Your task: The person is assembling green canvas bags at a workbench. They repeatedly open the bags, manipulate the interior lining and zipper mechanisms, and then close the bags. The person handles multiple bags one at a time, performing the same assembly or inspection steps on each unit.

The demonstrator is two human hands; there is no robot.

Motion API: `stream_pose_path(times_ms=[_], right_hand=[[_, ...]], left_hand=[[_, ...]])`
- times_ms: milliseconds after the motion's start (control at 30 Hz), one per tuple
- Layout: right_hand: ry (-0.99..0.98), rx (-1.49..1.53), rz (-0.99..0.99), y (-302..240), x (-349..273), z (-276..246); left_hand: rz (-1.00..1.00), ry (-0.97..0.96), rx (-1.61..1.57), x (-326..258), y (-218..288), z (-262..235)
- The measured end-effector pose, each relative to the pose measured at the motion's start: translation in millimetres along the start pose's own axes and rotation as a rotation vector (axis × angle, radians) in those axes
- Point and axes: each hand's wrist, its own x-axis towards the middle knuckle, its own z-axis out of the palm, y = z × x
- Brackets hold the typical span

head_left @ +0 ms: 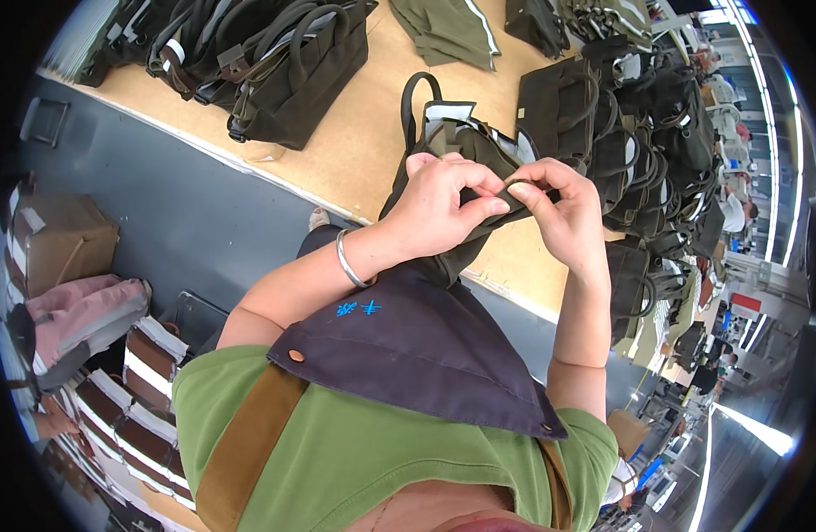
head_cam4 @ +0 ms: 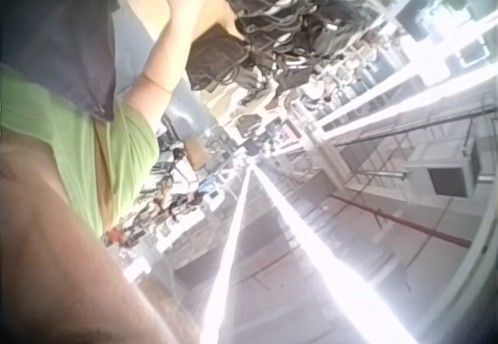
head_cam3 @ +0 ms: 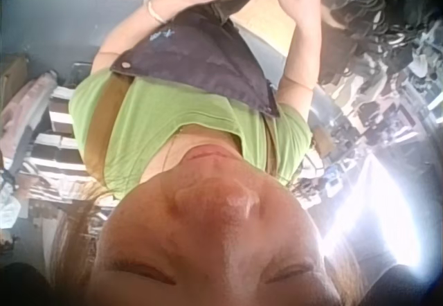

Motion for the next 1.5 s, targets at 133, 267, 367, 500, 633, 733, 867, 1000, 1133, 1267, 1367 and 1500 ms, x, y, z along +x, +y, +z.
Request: stream_pose_path(times_ms=[133, 267, 367, 500, 633, 733, 867, 1000, 1133, 1267, 1367, 1500], right_hand=[[-0.029, -0.025, 0.048, -2, 3, 0], [-0.082, -0.073, 0.045, -12, 8, -2], [-0.066, 0.017, 0.002, -6, 12, -2], [-0.121, 0.002, -0.015, -9, 21, -3], [-0.164, 0.014, -0.036, -6, 26, -4], [-0.187, -0.015, 0.003, -3, 30, -6], [-0.233, -0.085, 0.162, -12, 36, -10], [-0.214, 0.002, 0.074, -4, 35, -7], [-0.205, 0.11, 0.042, 6, 35, -8], [-0.304, -0.125, 0.036, 1, 27, -16], [-0.135, -0.189, -0.209, 11, 17, -6], [0.128, -0.45, -0.542, 0, -1, -26]], left_hand=[[0.032, 0.037, -0.07, -1, -7, 3], [0.006, 0.035, -0.114, 2, -8, -3], [-0.116, 0.002, -0.208, 5, -4, -8], [-0.127, 0.021, -0.354, 8, -11, -7], [-0.187, -0.046, -0.391, 10, -14, -13], [-0.159, -0.026, -0.288, 14, -13, -16], [-0.024, 0.079, -0.111, 17, -10, -13], [-0.062, -0.001, -0.202, 19, -11, -15], [-0.076, -0.139, -0.198, 28, -17, -24], [0.172, -0.122, 0.533, 44, -22, -67], [0.159, -0.314, 0.733, 40, -39, -90], [0.538, -0.107, 0.881, 31, -14, -92]])
